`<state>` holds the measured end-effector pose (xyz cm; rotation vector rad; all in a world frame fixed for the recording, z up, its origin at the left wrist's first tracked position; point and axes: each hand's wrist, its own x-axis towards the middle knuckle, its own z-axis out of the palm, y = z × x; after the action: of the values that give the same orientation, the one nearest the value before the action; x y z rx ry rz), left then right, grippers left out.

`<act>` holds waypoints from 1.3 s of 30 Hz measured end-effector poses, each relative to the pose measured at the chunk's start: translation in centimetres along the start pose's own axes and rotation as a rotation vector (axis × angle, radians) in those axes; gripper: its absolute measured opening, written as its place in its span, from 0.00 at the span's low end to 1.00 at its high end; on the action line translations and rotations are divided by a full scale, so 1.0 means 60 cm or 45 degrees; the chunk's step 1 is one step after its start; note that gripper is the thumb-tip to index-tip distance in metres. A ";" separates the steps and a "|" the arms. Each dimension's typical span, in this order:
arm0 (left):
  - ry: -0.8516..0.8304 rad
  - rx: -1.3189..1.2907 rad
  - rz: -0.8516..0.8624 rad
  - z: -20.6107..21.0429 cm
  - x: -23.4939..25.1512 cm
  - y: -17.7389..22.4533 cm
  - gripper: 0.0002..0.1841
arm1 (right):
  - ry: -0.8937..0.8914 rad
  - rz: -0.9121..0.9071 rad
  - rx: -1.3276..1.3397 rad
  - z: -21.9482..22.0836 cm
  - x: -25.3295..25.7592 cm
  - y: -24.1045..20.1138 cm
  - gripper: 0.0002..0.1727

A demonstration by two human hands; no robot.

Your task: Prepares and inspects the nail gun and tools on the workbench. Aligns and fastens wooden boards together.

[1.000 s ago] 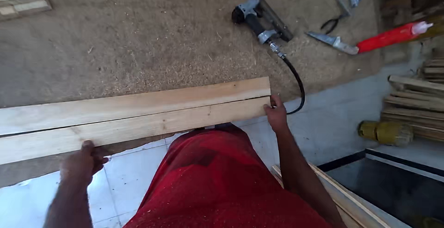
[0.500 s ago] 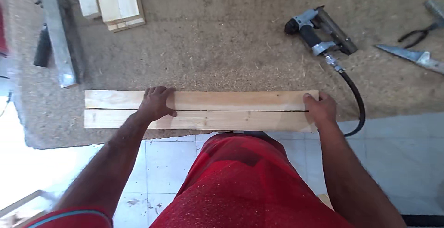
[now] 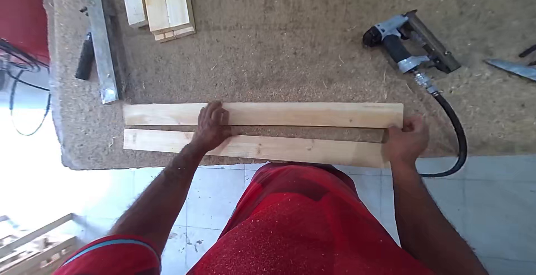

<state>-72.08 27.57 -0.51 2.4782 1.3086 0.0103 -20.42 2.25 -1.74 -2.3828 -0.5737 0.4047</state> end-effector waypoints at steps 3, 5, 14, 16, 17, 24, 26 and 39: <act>0.011 0.097 0.004 0.038 -0.005 -0.013 0.53 | -0.081 -0.169 -0.301 0.014 -0.022 0.027 0.31; 0.062 0.124 -0.072 0.048 0.004 -0.011 0.47 | -0.088 -0.143 -0.303 0.013 -0.025 0.034 0.31; 0.088 0.005 -0.145 0.056 0.009 0.014 0.33 | -0.031 0.083 -0.269 -0.017 -0.041 0.037 0.29; 0.146 0.021 -0.139 0.069 -0.009 0.013 0.31 | -0.022 0.077 -0.329 -0.019 -0.063 0.050 0.29; 0.201 0.034 -0.154 0.079 -0.014 0.012 0.29 | -0.018 0.066 -0.345 -0.017 -0.071 0.055 0.29; 0.334 0.102 -0.273 0.094 -0.016 0.020 0.25 | -0.061 -0.020 -0.275 -0.021 -0.079 0.060 0.26; 0.324 0.140 -0.308 0.093 -0.019 0.019 0.24 | -0.067 -0.049 -0.234 -0.017 -0.085 0.060 0.27; 0.125 0.133 -0.293 0.062 -0.010 0.042 0.27 | 0.108 0.162 -0.308 -0.011 -0.073 0.060 0.21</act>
<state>-69.79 24.67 -3.17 2.4231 1.6687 0.0080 -22.79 -2.76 -2.98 -2.6640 -0.4550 0.3020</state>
